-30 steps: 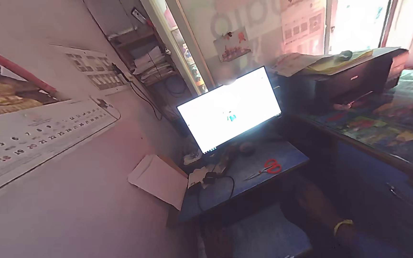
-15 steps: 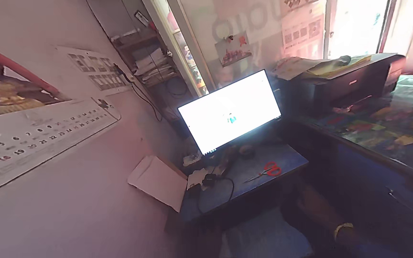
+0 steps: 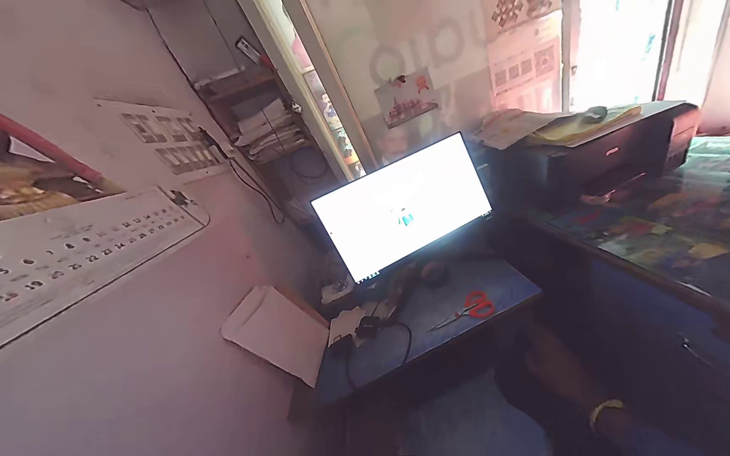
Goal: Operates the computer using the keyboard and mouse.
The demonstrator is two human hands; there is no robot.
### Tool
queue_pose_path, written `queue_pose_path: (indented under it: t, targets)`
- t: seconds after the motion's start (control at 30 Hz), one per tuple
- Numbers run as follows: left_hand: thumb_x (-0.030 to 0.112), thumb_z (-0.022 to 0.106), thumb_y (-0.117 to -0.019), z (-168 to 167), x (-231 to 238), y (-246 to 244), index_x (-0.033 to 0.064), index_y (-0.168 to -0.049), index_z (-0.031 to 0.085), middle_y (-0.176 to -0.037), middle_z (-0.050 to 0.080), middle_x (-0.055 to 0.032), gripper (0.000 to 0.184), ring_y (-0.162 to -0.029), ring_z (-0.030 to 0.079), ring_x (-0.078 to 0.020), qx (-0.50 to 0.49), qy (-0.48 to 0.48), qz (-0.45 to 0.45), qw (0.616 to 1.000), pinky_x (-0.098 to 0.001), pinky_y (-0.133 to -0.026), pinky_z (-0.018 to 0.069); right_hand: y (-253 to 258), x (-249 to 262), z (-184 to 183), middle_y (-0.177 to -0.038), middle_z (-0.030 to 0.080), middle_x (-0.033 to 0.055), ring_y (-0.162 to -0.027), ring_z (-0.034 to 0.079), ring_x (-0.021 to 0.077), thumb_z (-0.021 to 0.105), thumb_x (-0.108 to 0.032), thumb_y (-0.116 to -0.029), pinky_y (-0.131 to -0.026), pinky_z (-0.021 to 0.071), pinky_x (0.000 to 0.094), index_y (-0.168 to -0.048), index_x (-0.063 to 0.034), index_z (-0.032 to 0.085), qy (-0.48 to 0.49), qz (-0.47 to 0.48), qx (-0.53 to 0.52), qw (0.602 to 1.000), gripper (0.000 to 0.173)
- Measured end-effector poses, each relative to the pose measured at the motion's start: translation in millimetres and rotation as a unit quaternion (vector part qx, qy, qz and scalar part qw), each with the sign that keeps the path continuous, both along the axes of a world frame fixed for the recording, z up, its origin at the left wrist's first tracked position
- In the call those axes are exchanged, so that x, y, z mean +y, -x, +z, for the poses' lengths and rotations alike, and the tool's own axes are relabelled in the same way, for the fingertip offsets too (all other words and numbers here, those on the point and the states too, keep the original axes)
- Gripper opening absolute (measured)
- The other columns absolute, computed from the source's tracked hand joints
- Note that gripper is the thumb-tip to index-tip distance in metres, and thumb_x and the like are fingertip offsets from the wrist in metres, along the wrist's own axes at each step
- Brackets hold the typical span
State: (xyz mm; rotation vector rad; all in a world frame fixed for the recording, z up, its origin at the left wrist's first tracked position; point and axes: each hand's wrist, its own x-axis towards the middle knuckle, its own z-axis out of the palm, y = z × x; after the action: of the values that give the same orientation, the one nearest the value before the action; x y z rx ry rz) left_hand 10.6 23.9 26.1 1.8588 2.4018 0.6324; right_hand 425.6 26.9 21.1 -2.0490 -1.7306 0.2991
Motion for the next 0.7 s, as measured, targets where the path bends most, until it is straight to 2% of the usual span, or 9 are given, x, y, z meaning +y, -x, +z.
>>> queue_pose_path:
  t: [0.03, 0.1, 0.17, 0.3, 0.4, 0.57, 0.7]
  targets:
    - [0.051, 0.057, -0.0972, -1, -5, 2, 0.0044, -0.129, 0.067, -0.124, 0.07, -0.0192, 0.057, -0.118, 0.066, -0.0366, -0.019, -0.032, 0.024, 0.999, -0.0595, -0.099, 0.0515, 1, 0, -1, -0.156, 0.045, 0.0202, -0.144, 0.046, 0.0337, 0.054, -0.038, -0.1004, -0.118, 0.0396, 0.0486, -0.151, -0.0041, 0.048, 0.0, 0.002, 0.003, 1.0, 0.061]
    - [0.047, 0.06, -0.0973, -4, -14, 7, 0.0001, -0.132, 0.063, -0.125, 0.069, -0.0208, 0.058, -0.119, 0.065, -0.0365, -0.065, -0.058, 0.061, 0.994, -0.0581, -0.1, 0.0517, 2, -2, -6, -0.156, 0.045, 0.02, -0.144, 0.045, 0.0333, 0.053, -0.038, -0.1004, -0.119, 0.039, 0.0478, -0.15, -0.0043, 0.048, -0.005, 0.007, 0.0, 1.0, 0.061]
    - [0.044, 0.062, -0.0966, -11, -14, 12, 0.0016, -0.13, 0.064, -0.125, 0.069, -0.0186, 0.054, -0.119, 0.065, -0.0336, -0.09, -0.075, 0.073, 0.99, -0.0558, -0.101, 0.0519, 2, -3, -6, -0.158, 0.043, 0.0192, -0.146, 0.043, 0.0324, 0.052, -0.039, -0.1008, -0.12, 0.0374, 0.0468, -0.151, -0.0049, 0.047, -0.009, 0.011, -0.003, 1.0, 0.061]
    - [0.048, 0.063, -0.0949, -22, -14, 13, -0.0013, -0.126, 0.066, -0.13, 0.066, -0.0217, 0.058, -0.125, 0.061, -0.0355, -0.058, -0.075, 0.091, 0.991, -0.0535, -0.107, 0.0485, 3, -3, -4, -0.16, 0.041, 0.0188, -0.148, 0.041, 0.0321, 0.051, -0.039, -0.1014, -0.121, 0.0358, 0.0472, -0.153, -0.0049, 0.046, -0.006, 0.012, -0.013, 1.0, 0.062]
    - [0.047, 0.065, -0.0927, -34, -9, 19, -0.0004, -0.12, 0.069, -0.127, 0.067, -0.0216, 0.055, -0.122, 0.063, -0.0351, -0.031, -0.094, 0.078, 0.992, -0.0537, -0.104, 0.0499, 2, -1, -3, -0.16, 0.041, 0.0189, -0.148, 0.041, 0.0326, 0.052, -0.04, -0.1013, -0.121, 0.0363, 0.0473, -0.152, -0.0046, 0.045, -0.003, 0.016, -0.013, 1.0, 0.062]
    - [0.047, 0.051, -0.1012, -8, -13, 8, -0.0006, -0.132, 0.063, -0.138, 0.06, -0.0233, 0.058, -0.132, 0.057, -0.0365, -0.009, -0.016, 0.066, 0.998, -0.0533, -0.111, 0.045, 1, -3, -2, -0.159, 0.041, 0.0213, -0.147, 0.041, 0.0359, 0.052, -0.036, -0.1025, -0.12, 0.0356, 0.0485, -0.149, -0.0087, 0.052, -0.008, 0.036, -0.03, 0.999, 0.054]
    - [0.049, 0.047, -0.1028, -36, -8, 20, -0.0007, -0.135, 0.06, -0.14, 0.06, -0.0219, 0.061, -0.131, 0.058, -0.0347, 0.022, -0.038, 0.051, 0.998, -0.0517, -0.111, 0.0456, 0, -5, -6, -0.155, 0.047, 0.0211, -0.144, 0.045, 0.0365, 0.054, -0.034, -0.1016, -0.117, 0.0393, 0.0484, -0.143, -0.0106, 0.059, -0.026, 0.05, -0.05, 0.997, 0.048]
